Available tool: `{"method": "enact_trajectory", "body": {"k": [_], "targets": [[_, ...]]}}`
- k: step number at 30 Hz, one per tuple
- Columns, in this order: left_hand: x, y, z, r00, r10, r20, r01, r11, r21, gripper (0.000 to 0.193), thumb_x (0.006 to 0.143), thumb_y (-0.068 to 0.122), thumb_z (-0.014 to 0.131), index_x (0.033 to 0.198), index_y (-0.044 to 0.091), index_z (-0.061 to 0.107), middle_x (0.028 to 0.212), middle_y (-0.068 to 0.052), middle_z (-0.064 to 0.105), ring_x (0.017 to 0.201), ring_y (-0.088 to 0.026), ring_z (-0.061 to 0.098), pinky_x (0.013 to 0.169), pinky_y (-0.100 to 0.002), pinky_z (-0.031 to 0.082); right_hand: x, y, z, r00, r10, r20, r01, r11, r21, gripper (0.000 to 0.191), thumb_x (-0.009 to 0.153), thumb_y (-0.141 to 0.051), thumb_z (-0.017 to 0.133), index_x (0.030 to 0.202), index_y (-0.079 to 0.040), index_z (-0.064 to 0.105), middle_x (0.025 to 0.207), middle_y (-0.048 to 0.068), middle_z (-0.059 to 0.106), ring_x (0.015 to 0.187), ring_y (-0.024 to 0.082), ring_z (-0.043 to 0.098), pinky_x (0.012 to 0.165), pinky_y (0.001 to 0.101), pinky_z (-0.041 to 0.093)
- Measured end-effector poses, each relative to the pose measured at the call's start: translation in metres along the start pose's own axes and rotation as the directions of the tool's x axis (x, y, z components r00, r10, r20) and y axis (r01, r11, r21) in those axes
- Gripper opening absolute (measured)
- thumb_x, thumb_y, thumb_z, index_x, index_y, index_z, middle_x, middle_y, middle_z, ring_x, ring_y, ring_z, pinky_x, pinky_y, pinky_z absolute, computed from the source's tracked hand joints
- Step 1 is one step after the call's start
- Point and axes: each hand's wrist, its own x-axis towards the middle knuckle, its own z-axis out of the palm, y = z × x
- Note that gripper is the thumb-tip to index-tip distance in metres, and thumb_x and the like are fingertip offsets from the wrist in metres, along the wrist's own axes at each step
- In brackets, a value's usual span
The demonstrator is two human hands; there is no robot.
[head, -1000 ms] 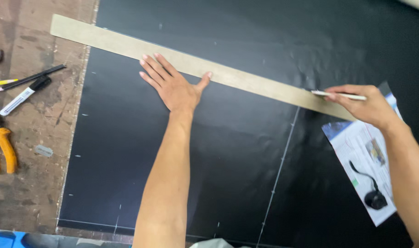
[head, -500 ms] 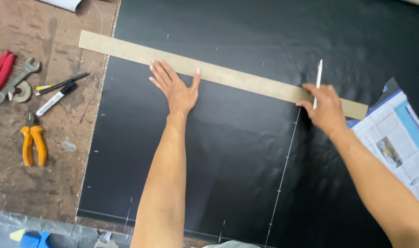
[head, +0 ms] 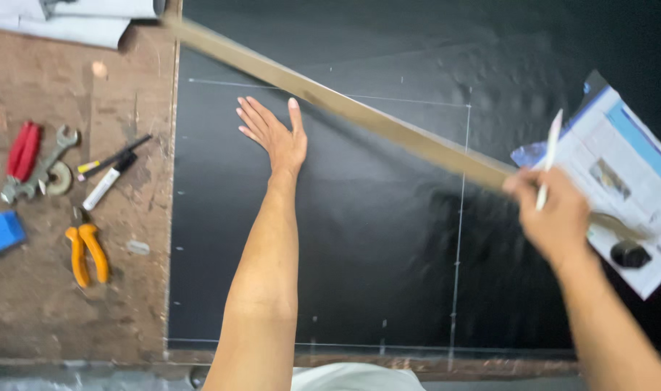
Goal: The person uses a metal ruler and a white marker to draw a series of straight lines on a large black sheet, forming a grid. They then switch to a long wooden straightedge to draw additional parallel lines across the sheet. Finally, they write labels on the sheet and place a measuring tape on it.
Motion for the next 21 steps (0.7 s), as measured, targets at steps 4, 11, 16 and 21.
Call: {"method": "enact_trajectory", "body": {"k": [4, 11, 16, 21], "targets": [[0.005, -0.006, -0.006, 0.994, 0.034, 0.104, -0.043, 0.996, 0.077, 0.095, 0.107, 0.058, 0.042, 0.162, -0.005, -0.003, 0.172, -0.024, -0.010, 0.158, -0.041, -0.020, 0.124, -0.058, -0.017, -0.126, -0.070, 0.037, 0.907, 0.422, 0.008, -0.411, 0.880, 0.239, 0.026, 0.092, -0.017, 0.079, 0.113, -0.003, 0.073, 0.093, 0.009, 0.069, 0.084, 0.016, 0.062, 0.078, 0.0311, 0.050], [-0.006, -0.041, -0.051, 0.775, 0.407, 0.483, -0.478, 0.878, 0.028, 0.104, 0.102, 0.057, 0.059, 0.164, 0.000, -0.002, 0.170, -0.029, -0.009, 0.157, -0.044, -0.017, 0.124, -0.060, -0.013, -0.275, -0.251, 0.137, 0.848, 0.525, -0.075, -0.492, 0.831, 0.259, 0.062, 0.074, -0.012, 0.087, 0.132, -0.005, 0.064, 0.108, 0.013, 0.063, 0.101, 0.026, 0.062, 0.090, 0.0339, 0.050], [-0.020, -0.055, -0.076, 0.577, 0.537, 0.615, -0.664, 0.747, -0.029, 0.112, 0.096, 0.061, 0.069, 0.164, -0.002, 0.005, 0.170, -0.030, -0.004, 0.159, -0.044, -0.010, 0.126, -0.061, -0.010, -0.302, -0.329, 0.185, 0.839, 0.545, -0.011, -0.502, 0.780, 0.374, 0.071, 0.080, -0.004, 0.080, 0.146, -0.004, 0.054, 0.129, 0.017, 0.056, 0.119, 0.032, 0.059, 0.099, 0.0379, 0.049], [-0.018, -0.059, -0.081, 0.518, 0.546, 0.659, -0.717, 0.697, -0.014, 0.117, 0.089, 0.063, 0.076, 0.162, -0.003, 0.013, 0.168, -0.031, -0.004, 0.156, -0.045, -0.011, 0.125, -0.061, -0.009, -0.320, -0.362, 0.205, 0.839, 0.526, -0.140, -0.504, 0.848, 0.166, 0.071, 0.076, -0.008, 0.084, 0.142, -0.003, 0.057, 0.131, 0.016, 0.061, 0.120, 0.036, 0.054, 0.103, 0.0448, 0.044]]}}
